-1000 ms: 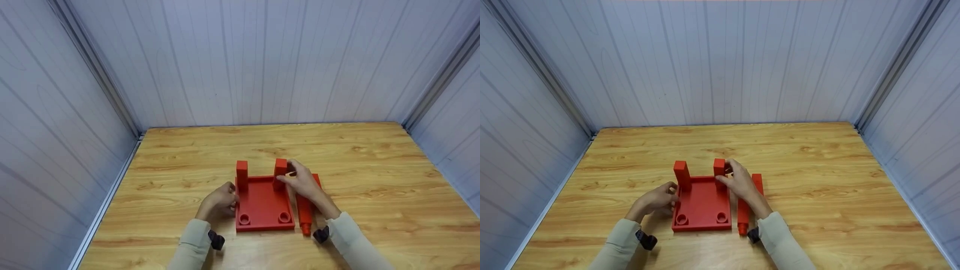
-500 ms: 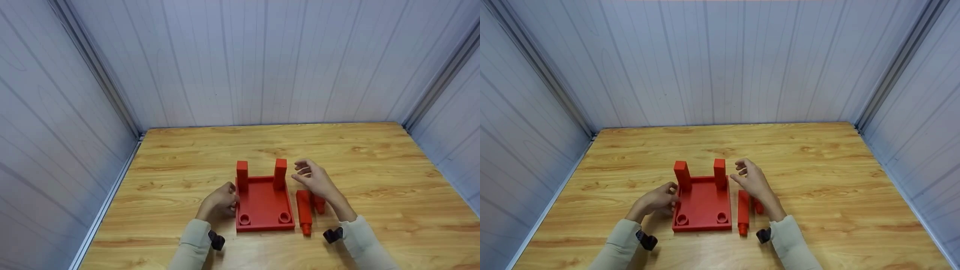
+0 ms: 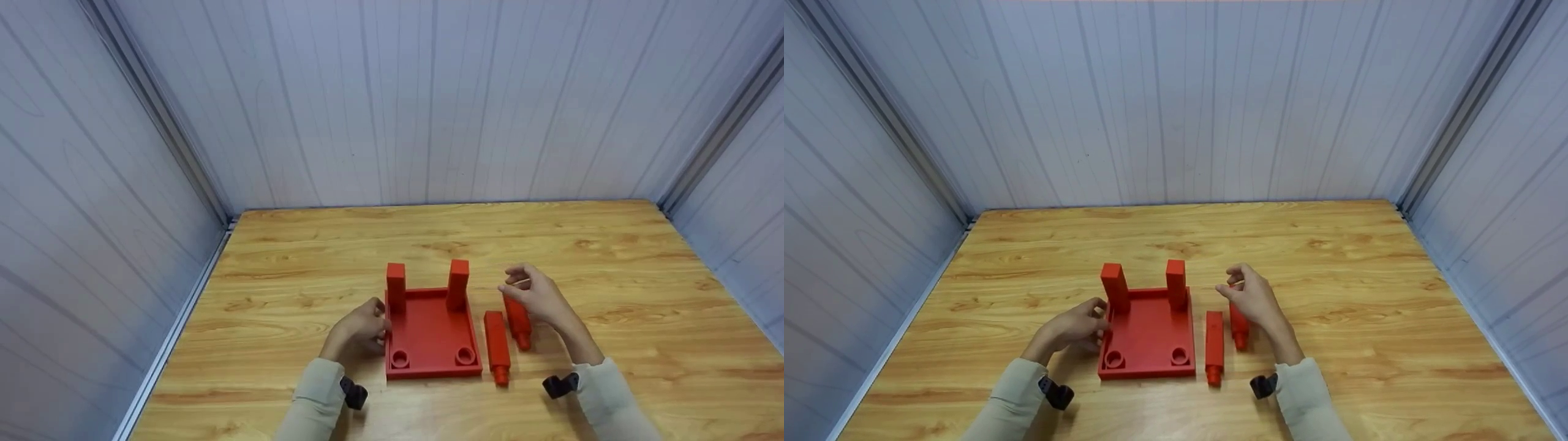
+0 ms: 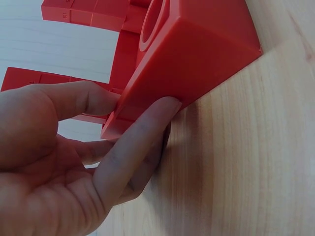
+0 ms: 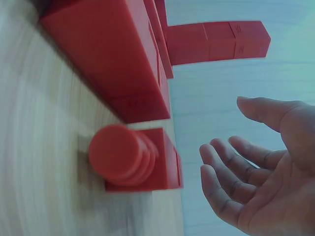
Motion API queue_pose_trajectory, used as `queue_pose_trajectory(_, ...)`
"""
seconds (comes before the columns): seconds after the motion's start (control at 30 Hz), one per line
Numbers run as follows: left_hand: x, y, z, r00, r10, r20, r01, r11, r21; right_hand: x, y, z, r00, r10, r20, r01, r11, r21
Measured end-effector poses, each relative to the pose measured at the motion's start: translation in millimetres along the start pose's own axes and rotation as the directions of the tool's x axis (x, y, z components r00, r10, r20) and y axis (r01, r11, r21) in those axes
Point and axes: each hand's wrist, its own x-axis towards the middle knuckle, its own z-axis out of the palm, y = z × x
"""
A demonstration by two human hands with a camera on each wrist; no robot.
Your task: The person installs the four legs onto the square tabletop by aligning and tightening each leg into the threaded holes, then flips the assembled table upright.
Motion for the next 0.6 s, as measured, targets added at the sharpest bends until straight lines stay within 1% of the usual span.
queue_pose_trajectory(0.13, -0.1, 0.2, 0.5, 1.000, 0.000, -0.003, 0.000, 1.000, -0.008, -3.7, 3, -6, 0.999, 0.035, -0.017, -0.035, 0.999, -0.006)
queue_pose_trajectory(0.2, 0.3, -0.1, 0.5, 1.000, -0.001, -0.002, 0.001, 1.000, -0.012, -4.2, 5, -8, 0.998, 0.049, -0.030, -0.049, 0.999, -0.021)
queue_pose_trajectory(0.3, 0.4, -0.1, 0.8, 1.000, -0.006, 0.008, 0.006, 1.000, -0.028, -4.4, 9, -10, 0.996, 0.082, -0.028, -0.083, 0.995, -0.049)
queue_pose_trajectory(0.33, 0.4, -0.1, 0.8, 1.000, -0.008, 0.011, 0.009, 0.999, -0.034, -4.7, 10, -11, 0.995, 0.097, -0.022, -0.098, 0.994, -0.057)
queue_pose_trajectory(0.43, -0.3, 0.4, 0.3, 1.000, 0.003, 0.011, -0.003, 1.000, -0.011, -5.3, 12, -13, 0.991, 0.132, 0.008, -0.131, 0.988, -0.084)
queue_pose_trajectory(0.53, -0.5, 0.3, -0.7, 1.000, 0.014, 0.006, -0.014, 1.000, 0.021, -5.3, 12, -14, 0.983, 0.180, 0.047, -0.177, 0.982, -0.061)
queue_pose_trajectory(0.6, -0.2, 0.0, -1.0, 1.000, 0.017, 0.007, -0.017, 1.000, 0.022, -5.1, 13, -14, 0.975, 0.207, 0.076, -0.205, 0.978, -0.035)
